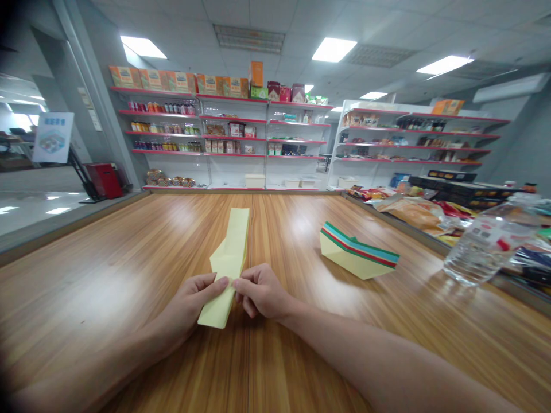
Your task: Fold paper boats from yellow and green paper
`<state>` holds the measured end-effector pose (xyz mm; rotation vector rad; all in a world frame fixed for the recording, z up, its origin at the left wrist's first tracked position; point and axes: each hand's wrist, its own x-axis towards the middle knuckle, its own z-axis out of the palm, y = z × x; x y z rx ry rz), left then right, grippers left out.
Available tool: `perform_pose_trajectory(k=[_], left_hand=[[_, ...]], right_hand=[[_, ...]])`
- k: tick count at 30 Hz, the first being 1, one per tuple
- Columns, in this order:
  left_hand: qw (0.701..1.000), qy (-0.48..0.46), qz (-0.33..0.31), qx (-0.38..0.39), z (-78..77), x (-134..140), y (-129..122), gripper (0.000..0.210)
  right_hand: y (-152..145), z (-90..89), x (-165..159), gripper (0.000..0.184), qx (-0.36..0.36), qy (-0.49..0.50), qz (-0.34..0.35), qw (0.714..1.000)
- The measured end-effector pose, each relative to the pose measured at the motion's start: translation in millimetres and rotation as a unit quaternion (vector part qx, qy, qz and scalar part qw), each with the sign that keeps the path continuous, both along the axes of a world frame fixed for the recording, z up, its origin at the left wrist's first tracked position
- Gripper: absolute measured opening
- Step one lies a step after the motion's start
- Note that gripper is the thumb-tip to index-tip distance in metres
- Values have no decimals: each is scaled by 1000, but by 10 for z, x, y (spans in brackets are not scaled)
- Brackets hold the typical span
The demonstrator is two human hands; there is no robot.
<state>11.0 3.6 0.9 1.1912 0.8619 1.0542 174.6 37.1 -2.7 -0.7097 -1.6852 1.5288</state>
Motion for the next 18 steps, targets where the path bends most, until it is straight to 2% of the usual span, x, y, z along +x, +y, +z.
perform_pose_trajectory(k=[6,13,18], left_hand=[[1000,0,13,8,-14,-7,18,38],[1000,13,11,22,-6,-2,-1,40],[997,53,24,46,-32,-12,7,41]], right_hand=[[59,-45,26,33,-29,74,55,995],[32,-47,-4,35,-20,21,41,999],[6,14,-29,29,-33,-2,30,999]])
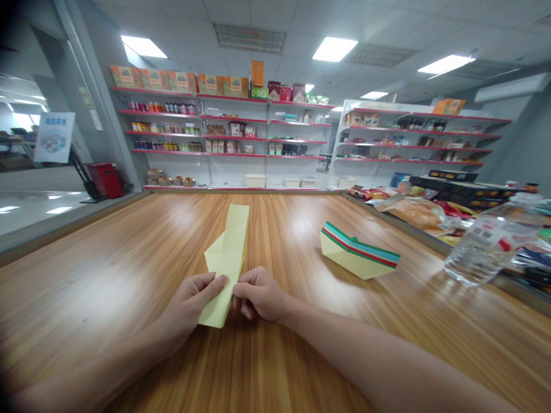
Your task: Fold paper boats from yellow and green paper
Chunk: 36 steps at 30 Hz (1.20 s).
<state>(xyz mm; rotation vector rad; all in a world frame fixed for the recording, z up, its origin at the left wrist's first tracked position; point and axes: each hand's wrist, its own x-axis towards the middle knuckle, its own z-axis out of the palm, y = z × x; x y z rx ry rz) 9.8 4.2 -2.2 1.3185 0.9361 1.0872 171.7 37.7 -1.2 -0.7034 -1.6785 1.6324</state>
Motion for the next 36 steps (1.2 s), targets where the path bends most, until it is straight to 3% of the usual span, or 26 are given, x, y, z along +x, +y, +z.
perform_pose_trajectory(k=[5,13,21,25,30,36], left_hand=[[1000,15,26,6,18,18,-29,42],[999,-10,50,0,64,43,-47,41],[998,-13,52,-15,23,54,-60,43],[999,-28,38,-25,30,65,-49,42],[1000,-15,-6,-7,49,42,-21,37],[998,-15,-55,12,92,35,-44,39]], right_hand=[[-18,37,-13,27,8,-4,-9,1000],[-42,3,-1,28,14,-11,41,999],[-64,48,-18,30,31,-11,12,999],[-34,-12,-18,27,2,22,11,1000],[-7,-30,-6,26,10,11,-38,999],[30,-50,16,36,22,38,-40,998]])
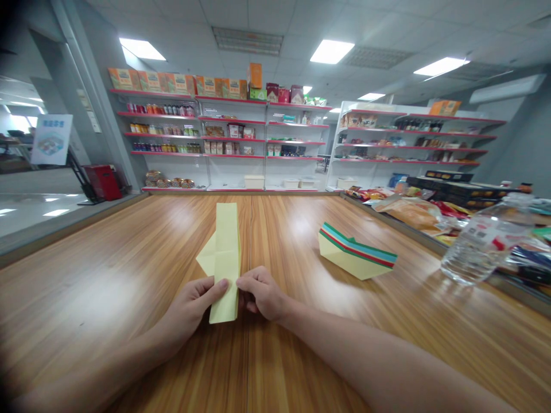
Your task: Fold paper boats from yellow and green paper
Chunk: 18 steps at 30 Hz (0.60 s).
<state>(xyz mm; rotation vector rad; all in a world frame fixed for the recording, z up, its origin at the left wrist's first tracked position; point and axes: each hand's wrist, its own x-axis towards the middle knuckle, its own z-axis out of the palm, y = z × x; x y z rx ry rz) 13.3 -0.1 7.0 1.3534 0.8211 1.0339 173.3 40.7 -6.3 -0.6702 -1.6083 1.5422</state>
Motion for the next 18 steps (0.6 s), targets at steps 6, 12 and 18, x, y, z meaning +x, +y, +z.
perform_pose_trajectory(k=[6,12,18], left_hand=[[1000,-16,-4,-4,-8,9,-5,38],[1000,-3,11,6,-56,-13,14,36],[1000,-12,25,5,-71,3,4,38]], right_hand=[[2,-14,1,39,-1,6,14,1000],[-23,-39,10,42,61,-32,-4,998],[-33,-20,9,44,59,-33,5,998]])
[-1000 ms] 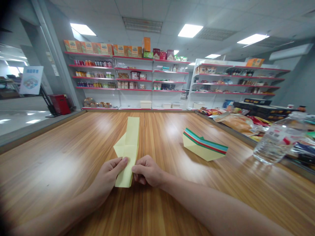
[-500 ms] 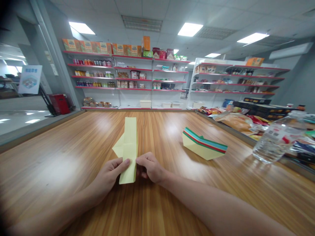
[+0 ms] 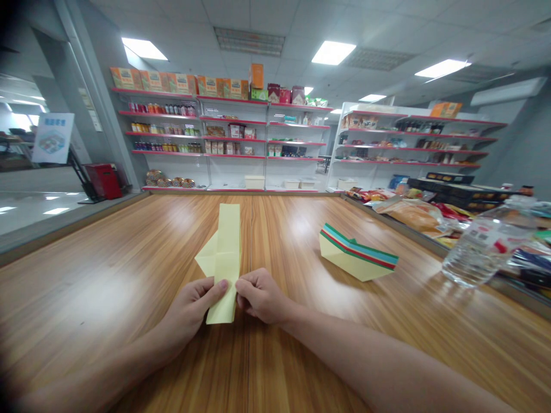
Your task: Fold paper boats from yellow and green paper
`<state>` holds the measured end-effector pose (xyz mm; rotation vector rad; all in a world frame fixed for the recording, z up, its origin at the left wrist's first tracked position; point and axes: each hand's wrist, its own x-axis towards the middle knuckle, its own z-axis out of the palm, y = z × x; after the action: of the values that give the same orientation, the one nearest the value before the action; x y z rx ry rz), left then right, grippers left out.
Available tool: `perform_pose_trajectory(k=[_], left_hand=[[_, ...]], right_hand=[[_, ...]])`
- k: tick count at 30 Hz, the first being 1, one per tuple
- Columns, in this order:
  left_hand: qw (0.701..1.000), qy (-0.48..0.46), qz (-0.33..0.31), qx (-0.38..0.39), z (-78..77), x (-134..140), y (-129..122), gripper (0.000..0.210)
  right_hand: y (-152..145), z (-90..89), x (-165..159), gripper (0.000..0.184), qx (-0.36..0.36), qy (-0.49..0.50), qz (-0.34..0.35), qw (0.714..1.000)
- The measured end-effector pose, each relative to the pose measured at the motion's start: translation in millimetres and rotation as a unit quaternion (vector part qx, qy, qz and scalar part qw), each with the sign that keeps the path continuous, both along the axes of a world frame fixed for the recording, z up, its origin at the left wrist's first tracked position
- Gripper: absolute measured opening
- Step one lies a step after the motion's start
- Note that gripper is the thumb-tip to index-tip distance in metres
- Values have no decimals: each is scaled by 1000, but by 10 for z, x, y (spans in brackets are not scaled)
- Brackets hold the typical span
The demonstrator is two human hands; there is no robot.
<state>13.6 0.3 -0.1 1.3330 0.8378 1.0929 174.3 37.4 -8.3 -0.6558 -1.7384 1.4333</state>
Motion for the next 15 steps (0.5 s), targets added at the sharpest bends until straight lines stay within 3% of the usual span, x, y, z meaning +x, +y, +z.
perform_pose_trajectory(k=[6,15], left_hand=[[1000,-17,-3,-19,33,8,-35,39],[1000,-20,16,-8,21,22,-30,37]], right_hand=[[-29,58,-4,45,-25,18,39,999],[-39,71,-4,46,3,-16,-2,1000]])
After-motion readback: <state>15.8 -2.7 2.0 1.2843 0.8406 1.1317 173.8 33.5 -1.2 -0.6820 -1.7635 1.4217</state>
